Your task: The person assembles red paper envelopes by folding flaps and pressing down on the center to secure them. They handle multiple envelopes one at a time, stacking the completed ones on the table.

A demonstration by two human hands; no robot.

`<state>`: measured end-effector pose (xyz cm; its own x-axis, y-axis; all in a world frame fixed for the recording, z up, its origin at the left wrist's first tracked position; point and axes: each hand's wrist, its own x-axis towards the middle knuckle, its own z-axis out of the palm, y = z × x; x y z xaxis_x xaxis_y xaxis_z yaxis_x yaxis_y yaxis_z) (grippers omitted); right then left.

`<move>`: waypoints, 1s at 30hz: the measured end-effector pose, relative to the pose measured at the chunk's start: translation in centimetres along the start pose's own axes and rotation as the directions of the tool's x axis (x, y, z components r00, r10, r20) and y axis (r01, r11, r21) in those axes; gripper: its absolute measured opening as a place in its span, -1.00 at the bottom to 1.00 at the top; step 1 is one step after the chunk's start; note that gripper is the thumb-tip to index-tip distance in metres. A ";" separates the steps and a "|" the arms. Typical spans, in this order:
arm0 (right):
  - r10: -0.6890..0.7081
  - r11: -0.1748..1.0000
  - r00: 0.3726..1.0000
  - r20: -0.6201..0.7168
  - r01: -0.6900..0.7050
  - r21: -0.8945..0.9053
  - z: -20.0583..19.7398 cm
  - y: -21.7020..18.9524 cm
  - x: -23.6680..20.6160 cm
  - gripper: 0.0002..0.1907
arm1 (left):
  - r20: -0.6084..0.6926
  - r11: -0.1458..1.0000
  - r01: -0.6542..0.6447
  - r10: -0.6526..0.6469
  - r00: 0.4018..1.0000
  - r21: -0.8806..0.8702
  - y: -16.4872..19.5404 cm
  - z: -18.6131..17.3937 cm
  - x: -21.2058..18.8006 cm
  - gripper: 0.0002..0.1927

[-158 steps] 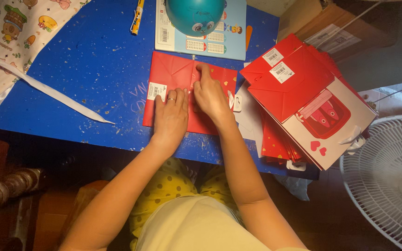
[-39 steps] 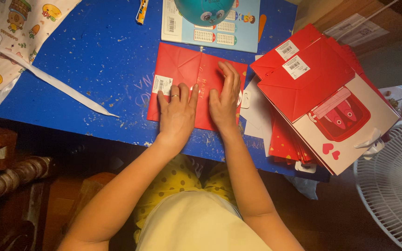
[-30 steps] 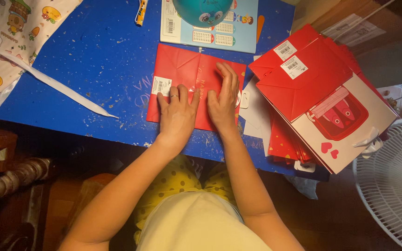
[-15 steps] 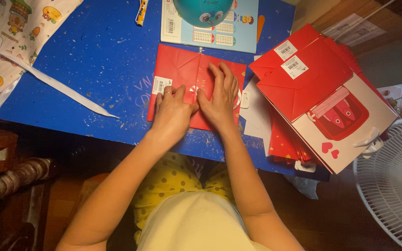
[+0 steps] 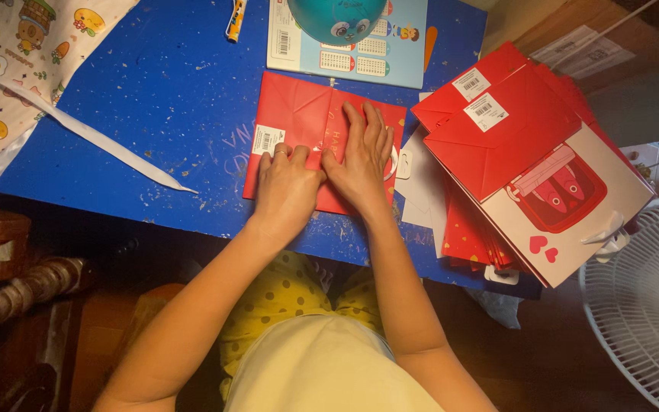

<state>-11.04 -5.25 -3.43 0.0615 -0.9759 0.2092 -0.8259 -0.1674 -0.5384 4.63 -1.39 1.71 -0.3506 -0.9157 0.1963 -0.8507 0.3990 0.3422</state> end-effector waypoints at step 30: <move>-0.044 0.999 0.989 -0.138 0.040 -0.029 -0.5 -2.0 -2.5 -0.15 | -0.174 0.988 -0.114 0.132 0.976 0.105 0.8 0.1 -2.6 -0.89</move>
<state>-9.87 -2.36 -2.46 0.0201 -0.9390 0.3432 -0.8388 -0.2027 -0.5053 4.81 1.31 1.38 -0.3858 -0.8330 0.3965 -0.8414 0.4940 0.2191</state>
